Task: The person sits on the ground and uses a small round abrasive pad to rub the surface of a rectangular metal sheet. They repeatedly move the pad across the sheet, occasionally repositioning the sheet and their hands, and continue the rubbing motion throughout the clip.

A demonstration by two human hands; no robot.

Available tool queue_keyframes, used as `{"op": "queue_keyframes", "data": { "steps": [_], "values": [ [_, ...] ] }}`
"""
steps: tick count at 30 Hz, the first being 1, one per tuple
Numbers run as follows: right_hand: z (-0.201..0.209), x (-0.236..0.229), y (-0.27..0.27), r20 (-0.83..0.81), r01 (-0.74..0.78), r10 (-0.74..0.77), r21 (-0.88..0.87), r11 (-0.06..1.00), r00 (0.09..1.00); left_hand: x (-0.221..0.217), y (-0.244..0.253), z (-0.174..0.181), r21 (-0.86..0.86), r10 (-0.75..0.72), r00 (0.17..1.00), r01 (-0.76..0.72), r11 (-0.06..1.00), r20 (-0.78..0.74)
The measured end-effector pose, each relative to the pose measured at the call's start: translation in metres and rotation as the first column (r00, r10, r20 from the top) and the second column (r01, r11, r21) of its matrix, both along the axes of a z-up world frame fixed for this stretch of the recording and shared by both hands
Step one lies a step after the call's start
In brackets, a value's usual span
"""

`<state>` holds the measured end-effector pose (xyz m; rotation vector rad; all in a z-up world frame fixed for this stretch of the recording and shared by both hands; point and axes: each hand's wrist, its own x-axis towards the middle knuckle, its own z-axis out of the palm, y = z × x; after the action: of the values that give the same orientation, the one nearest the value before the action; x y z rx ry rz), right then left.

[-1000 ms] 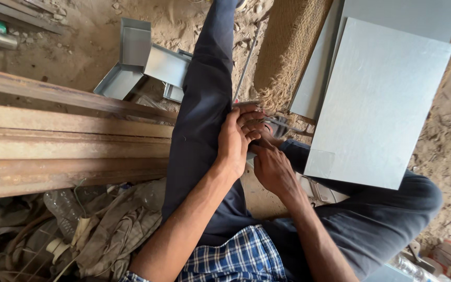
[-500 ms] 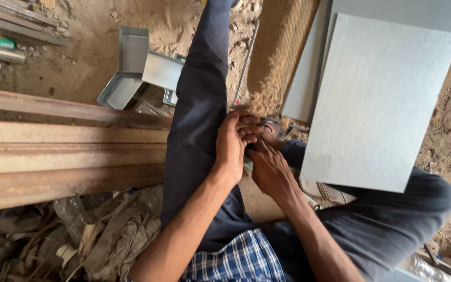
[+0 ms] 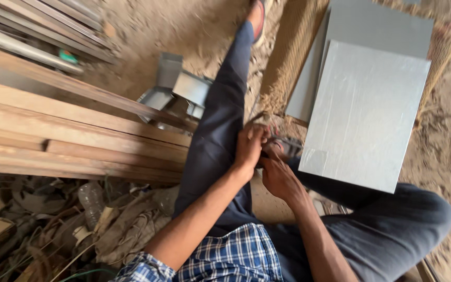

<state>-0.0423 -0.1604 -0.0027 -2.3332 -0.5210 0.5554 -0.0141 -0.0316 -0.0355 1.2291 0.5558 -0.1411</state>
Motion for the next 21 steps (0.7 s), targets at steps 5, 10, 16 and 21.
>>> {"op": "queue_keyframes", "data": {
  "steps": [5, 10, 16, 21],
  "values": [
    [-0.023, -0.008, -0.007, -0.032, 0.001, -0.003, -0.062, 0.998, 0.999, -0.007, -0.007, -0.027, 0.350, -0.122, 0.982, 0.066, 0.934, 0.141],
    [-0.027, -0.007, -0.006, 0.014, 0.009, -0.010, 0.019, 1.000, 1.000, -0.010, -0.015, -0.022, 0.636, -0.239, 0.920, -0.015, 0.771, 0.311],
    [0.009, 0.011, -0.019, -0.581, 0.429, -0.350, -0.001, 0.903, 0.735, -0.008, -0.007, 0.027, 0.396, -0.303, 0.943, 0.227, 0.890, 0.141],
    [0.034, 0.018, -0.022, -0.851, 0.737, -0.285, 0.161, 0.657, 0.441, -0.004, 0.001, 0.058, -0.277, -0.289, 0.915, 0.211, 0.938, -0.281]
  ]
}}
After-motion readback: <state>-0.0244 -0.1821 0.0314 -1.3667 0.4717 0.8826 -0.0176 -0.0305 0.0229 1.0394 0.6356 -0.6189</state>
